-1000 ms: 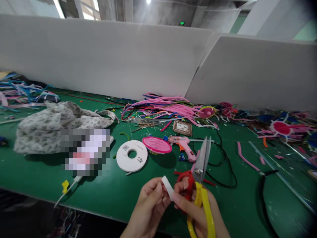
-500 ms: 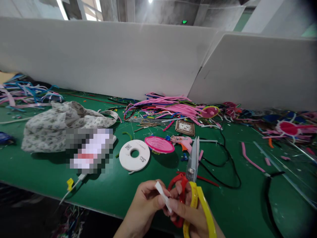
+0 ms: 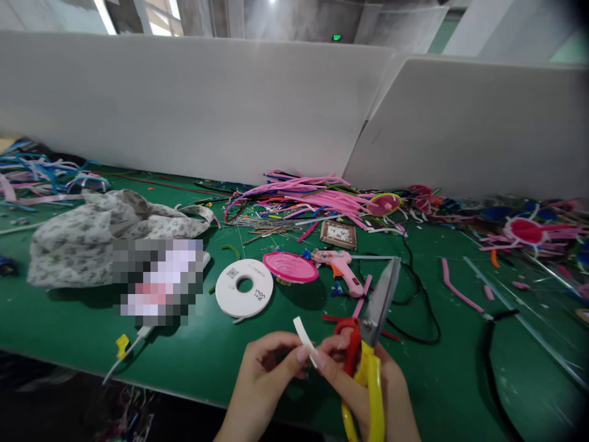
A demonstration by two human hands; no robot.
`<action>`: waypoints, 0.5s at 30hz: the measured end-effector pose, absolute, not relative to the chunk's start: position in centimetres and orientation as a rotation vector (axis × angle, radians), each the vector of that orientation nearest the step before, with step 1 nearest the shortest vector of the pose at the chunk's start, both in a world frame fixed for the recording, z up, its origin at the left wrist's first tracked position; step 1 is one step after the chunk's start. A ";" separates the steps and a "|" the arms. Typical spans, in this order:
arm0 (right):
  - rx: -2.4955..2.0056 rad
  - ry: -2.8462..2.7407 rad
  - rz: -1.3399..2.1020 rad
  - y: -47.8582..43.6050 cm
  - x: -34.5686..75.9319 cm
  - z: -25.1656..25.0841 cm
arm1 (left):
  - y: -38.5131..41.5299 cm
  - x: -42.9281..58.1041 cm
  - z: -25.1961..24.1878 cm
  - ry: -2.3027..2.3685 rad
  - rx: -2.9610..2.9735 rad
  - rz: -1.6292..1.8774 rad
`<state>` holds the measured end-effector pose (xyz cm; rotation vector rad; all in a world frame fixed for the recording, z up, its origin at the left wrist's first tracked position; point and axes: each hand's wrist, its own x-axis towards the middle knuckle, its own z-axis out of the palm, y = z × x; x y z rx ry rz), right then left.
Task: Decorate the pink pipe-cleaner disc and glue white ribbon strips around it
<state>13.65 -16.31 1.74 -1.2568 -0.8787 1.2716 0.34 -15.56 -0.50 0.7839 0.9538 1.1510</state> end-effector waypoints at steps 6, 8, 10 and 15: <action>-1.362 -0.916 1.130 -16.5 13.8 0.7 | -15.6 0.6 -0.1 0.988 0.775 1.152; -1.377 -0.959 1.075 -16.7 14.2 0.6 | -15.5 0.5 0.0 0.982 0.730 1.168; -1.428 -1.081 0.969 -17.1 15.3 0.4 | -15.3 0.5 0.2 1.004 0.657 1.248; -1.702 -1.744 0.558 -18.8 18.9 -0.3 | -15.2 0.4 0.3 1.019 0.596 1.410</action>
